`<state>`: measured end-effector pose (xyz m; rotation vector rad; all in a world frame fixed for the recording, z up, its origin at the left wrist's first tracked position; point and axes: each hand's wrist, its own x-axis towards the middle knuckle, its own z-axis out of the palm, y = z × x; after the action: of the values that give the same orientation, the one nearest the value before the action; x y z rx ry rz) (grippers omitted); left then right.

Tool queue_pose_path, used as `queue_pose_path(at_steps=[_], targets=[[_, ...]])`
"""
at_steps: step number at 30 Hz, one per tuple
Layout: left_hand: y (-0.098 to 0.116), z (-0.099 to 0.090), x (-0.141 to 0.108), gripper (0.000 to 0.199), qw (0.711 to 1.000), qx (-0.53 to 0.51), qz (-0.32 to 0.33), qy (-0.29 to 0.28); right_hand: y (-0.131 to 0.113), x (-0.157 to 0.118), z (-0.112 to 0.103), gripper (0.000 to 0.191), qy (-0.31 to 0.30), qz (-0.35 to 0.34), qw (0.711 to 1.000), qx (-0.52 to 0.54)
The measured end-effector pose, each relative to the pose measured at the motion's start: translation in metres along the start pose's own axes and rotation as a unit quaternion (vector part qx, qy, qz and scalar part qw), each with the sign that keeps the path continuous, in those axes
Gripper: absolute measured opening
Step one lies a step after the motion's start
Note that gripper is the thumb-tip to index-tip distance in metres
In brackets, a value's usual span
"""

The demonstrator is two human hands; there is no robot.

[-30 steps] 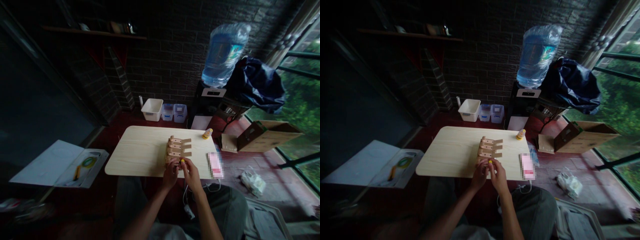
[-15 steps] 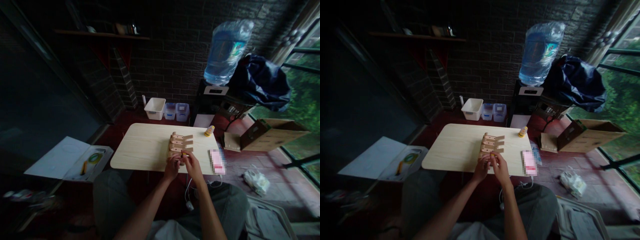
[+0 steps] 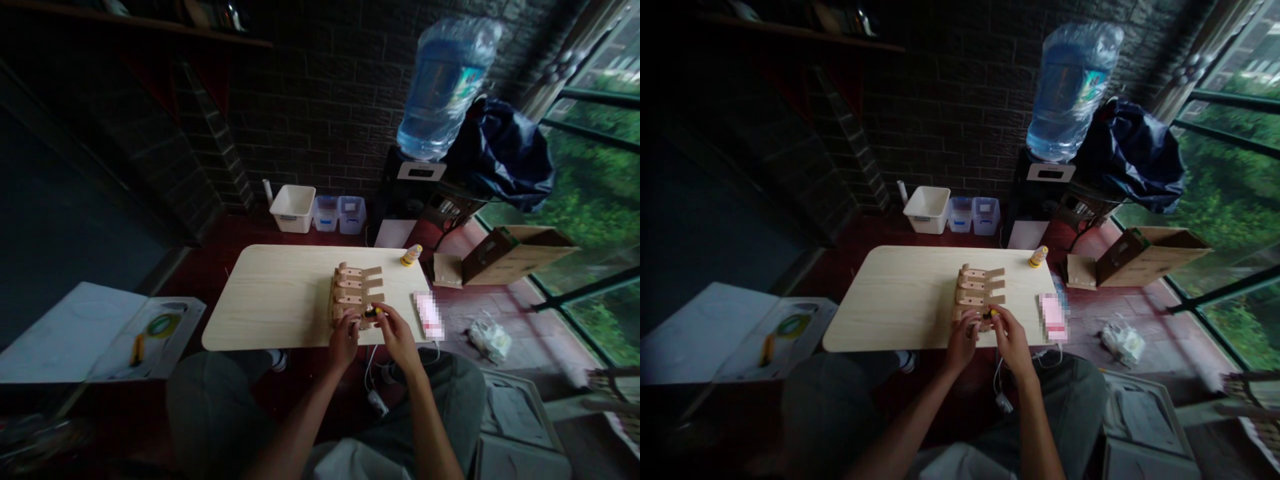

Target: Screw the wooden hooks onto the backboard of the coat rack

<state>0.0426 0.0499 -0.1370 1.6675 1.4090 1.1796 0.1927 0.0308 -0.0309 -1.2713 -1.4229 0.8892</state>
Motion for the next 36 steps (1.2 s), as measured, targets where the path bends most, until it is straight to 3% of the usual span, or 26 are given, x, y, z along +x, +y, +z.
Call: queue_pose_path(at_steps=[9, 19, 36], targets=[[0.004, 0.001, -0.001, 0.026, 1.0, -0.008, 0.005, 0.018, -0.002, 0.003, -0.006, 0.04, 0.003, 0.007, 1.0, -0.022], [-0.002, 0.001, 0.0, 0.026, 1.0, -0.003, -0.002, 0.0, -0.002, 0.004, 0.005, 0.037, -0.002, 0.006, 1.0, 0.022], [0.001, 0.0, 0.0, 0.026, 1.0, 0.005, 0.005, -0.007, -0.002, 0.006, 0.014, 0.033, -0.045, -0.03, 0.999, 0.001]])
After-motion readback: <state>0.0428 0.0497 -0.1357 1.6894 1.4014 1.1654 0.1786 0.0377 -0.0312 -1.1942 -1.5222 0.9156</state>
